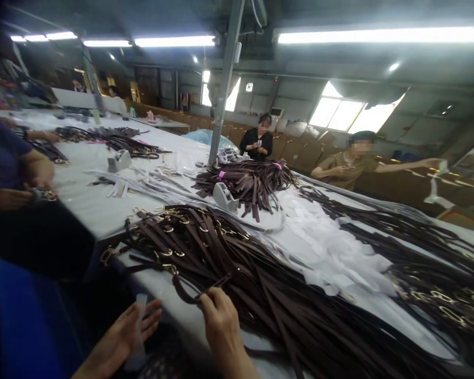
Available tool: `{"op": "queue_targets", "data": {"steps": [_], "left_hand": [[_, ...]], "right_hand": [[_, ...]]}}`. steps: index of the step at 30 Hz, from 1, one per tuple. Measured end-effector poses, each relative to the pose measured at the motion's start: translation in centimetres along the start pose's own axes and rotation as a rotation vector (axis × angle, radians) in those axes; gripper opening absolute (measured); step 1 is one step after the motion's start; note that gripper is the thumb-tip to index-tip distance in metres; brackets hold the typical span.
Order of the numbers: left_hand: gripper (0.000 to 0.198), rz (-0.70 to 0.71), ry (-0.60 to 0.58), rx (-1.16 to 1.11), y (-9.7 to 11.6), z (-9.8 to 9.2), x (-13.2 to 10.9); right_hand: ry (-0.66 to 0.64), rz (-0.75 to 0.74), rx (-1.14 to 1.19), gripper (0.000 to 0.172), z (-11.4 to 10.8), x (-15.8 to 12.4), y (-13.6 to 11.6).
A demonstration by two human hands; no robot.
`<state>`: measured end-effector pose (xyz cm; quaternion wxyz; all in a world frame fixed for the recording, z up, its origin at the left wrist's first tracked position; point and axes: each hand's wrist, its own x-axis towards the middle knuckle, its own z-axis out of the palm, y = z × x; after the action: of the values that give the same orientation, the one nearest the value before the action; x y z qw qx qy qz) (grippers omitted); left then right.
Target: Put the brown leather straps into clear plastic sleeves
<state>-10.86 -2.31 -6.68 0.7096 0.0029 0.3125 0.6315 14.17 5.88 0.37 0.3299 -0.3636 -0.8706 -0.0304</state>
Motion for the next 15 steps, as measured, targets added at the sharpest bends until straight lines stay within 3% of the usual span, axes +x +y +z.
{"op": "queue_targets", "data": {"steps": [4, 8, 12, 15], "left_hand": [[0.023, -0.116, -0.277, -0.017, -2.5, 1.1, -1.2], [0.028, -0.090, -0.399, -0.009, -5.6, 3.1, -1.9], [0.016, 0.005, -0.332, 0.076, -6.5, 5.4, -2.5], [0.027, 0.087, -0.203, 0.130, -4.4, 6.9, -3.1]], "right_hand": [[0.060, 0.003, 0.058, 0.022, -2.1, -3.1, -2.1], [0.101, -0.034, 0.083, 0.025, -2.0, -4.1, -3.5], [0.145, -0.014, 0.039, 0.027, -1.5, -4.4, -3.8], [0.162, 0.158, -0.127, 0.032, -2.0, -5.7, -1.9]]}}
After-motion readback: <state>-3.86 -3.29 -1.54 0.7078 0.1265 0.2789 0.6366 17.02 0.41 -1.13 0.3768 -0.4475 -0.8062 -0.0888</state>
